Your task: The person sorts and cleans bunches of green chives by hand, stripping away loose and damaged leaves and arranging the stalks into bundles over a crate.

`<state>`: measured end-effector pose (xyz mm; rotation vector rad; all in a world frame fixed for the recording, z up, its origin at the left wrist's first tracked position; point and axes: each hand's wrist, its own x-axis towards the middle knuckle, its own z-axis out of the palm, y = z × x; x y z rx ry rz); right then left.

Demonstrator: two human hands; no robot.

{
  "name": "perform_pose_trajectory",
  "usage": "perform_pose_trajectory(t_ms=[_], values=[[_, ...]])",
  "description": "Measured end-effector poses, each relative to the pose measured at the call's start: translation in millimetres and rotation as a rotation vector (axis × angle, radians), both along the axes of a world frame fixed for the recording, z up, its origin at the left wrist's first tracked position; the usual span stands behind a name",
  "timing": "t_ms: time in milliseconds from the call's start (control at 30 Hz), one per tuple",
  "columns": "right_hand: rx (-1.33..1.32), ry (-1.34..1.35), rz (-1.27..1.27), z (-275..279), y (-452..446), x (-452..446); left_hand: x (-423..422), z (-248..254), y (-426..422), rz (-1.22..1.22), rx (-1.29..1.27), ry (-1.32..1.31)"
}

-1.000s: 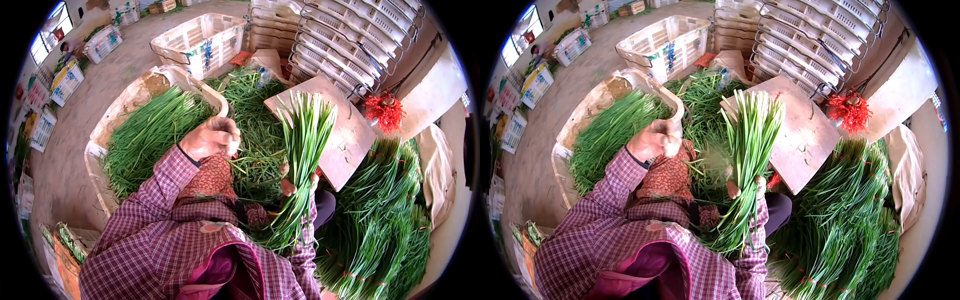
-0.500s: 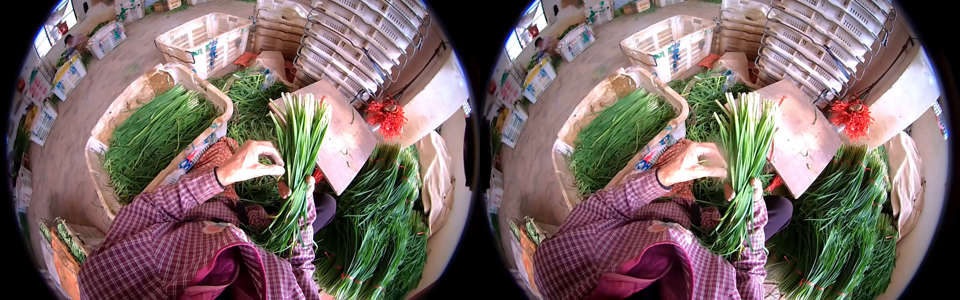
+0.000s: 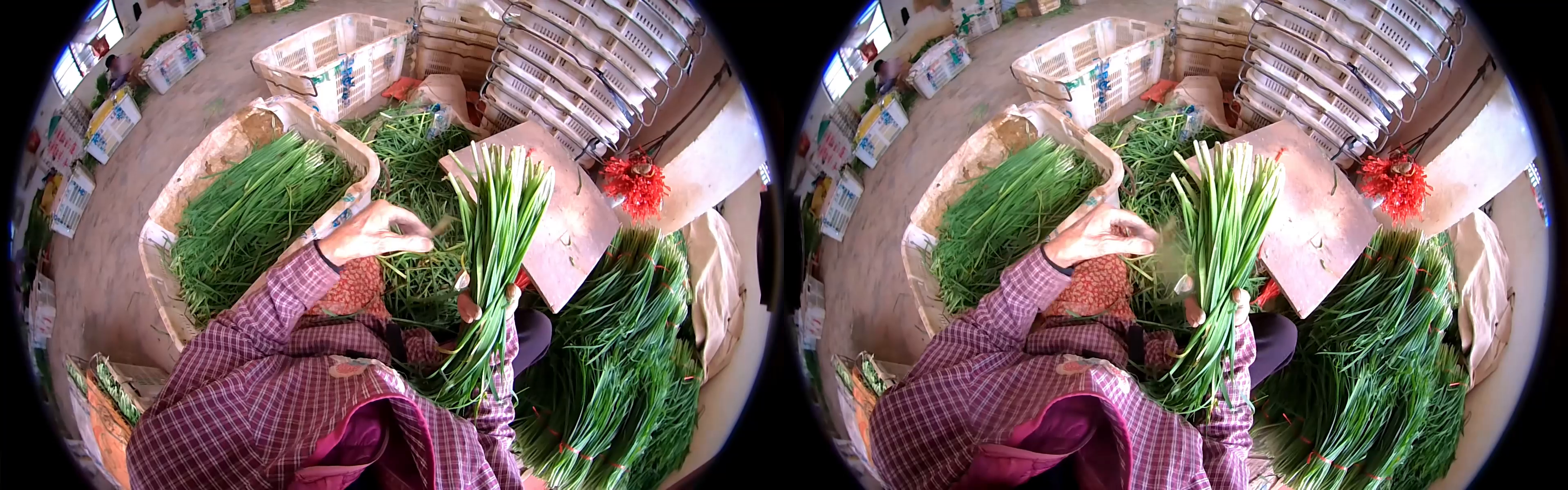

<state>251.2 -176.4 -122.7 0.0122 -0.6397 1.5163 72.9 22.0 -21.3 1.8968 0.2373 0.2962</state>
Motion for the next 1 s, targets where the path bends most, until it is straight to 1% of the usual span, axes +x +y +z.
perform_pose_trajectory(t_ms=[33, 67, 133, 167, 200, 267, 333, 367, 400, 433, 467, 533, 600, 667, 700, 733, 800, 833, 867, 933, 967, 1000], values=[[-0.057, -0.034, -0.018, -0.4, -1.7, -1.3, 7.1, 0.0, -9.5, -0.038, -0.179, -0.034], [-0.085, -0.041, -0.035, 0.0, -1.7, -2.3, 15.5, -10.3, -11.3, -0.119, -0.231, -0.024], [-0.141, -0.056, -0.069, 0.7, -1.7, -4.2, 25.1, -13.8, -20.1, -0.164, -0.169, 0.0], [-0.142, -0.06, -0.067, 0.5, -1.1, -4.1, 27.3, -13.8, -24.8, -0.185, -0.24, -0.02], [-0.128, -0.06, -0.041, 1.2, -0.1, -3.4, 27.7, -14.7, -27.6, -0.185, -0.24, -0.02], [-0.116, -0.06, -0.017, 2.7, 0.2, -3.1, 28.2, -16.8, -32.0, -0.161, -0.57, -0.069], [-0.107, -0.001, -0.002, 3.4, -0.6, -4.1, 27.8, -16.6, -32.9, -0.131, -0.588, -0.059], [0.007, 0.084, 0.055, -2.6, 1.7, -2.8, 26.0, -16.8, -31.7, -0.113, -0.628, -0.056], [0.008, 0.085, 0.055, -5.1, 2.2, -1.9, 24.0, -17.1, -30.2, -0.096, -0.667, -0.054], [0.019, 0.083, 0.057, -6.9, 2.0, -0.7, 22.5, -21.6, -25.3, -0.12, -0.726, -0.074], [0.03, 0.081, 0.057, -6.1, 1.5, -0.5, 18.8, -20.7, -22.0, -0.121, -0.726, -0.073], [0.021, 0.09, 0.035, -4.9, -0.7, -1.9, 9.3, -18.8, -15.0, -0.21, -0.895, -0.121], [0.01, 0.098, 0.016, -4.4, -1.4, -2.1, -0.9, -13.9, -12.0, -0.224, -0.908, -0.135], [0.036, 0.096, 0.026, -6.0, -1.3, 0.5, -5.3, -20.6, -2.8, -0.419, -0.915, -0.286], [0.038, 0.095, 0.023, -6.8, -1.4, 0.9, -6.4, -25.1, 3.6, -0.563, -0.942, -0.388], [0.043, 0.087, 0.016, -7.3, -1.1, 1.1, -7.1, -37.5, 14.2, -0.626, -0.919, -0.379], [0.033, 0.072, 0.012, -8.2, -1.1, 3.8, -2.9, -67.2, 19.3, -0.251, -0.132, 0.358], [0.019, 0.069, 0.014, -6.5, -1.4, 5.1, -4.7, -85.4, 8.4, -0.262, 0.71, 0.673], [0.002, 0.073, 0.016, -5.9, -2.6, 3.4, -7.0, -105.0, 6.9, -0.26, 0.715, 0.668], [-0.013, 0.07, 0.013, 2.2, -3.7, -1.4, -9.3, -97.9, 5.9, -0.069, 0.902, 0.207], [-0.011, 0.064, 0.007, 0.5, -1.4, -2.3, -8.6, -95.2, 5.4, -0.073, 0.616, 0.263], [-0.021, 0.055, 0.019, -1.7, -0.6, -1.8, -5.5, -87.0, -2.5, -0.025, 0.487, 0.145]])
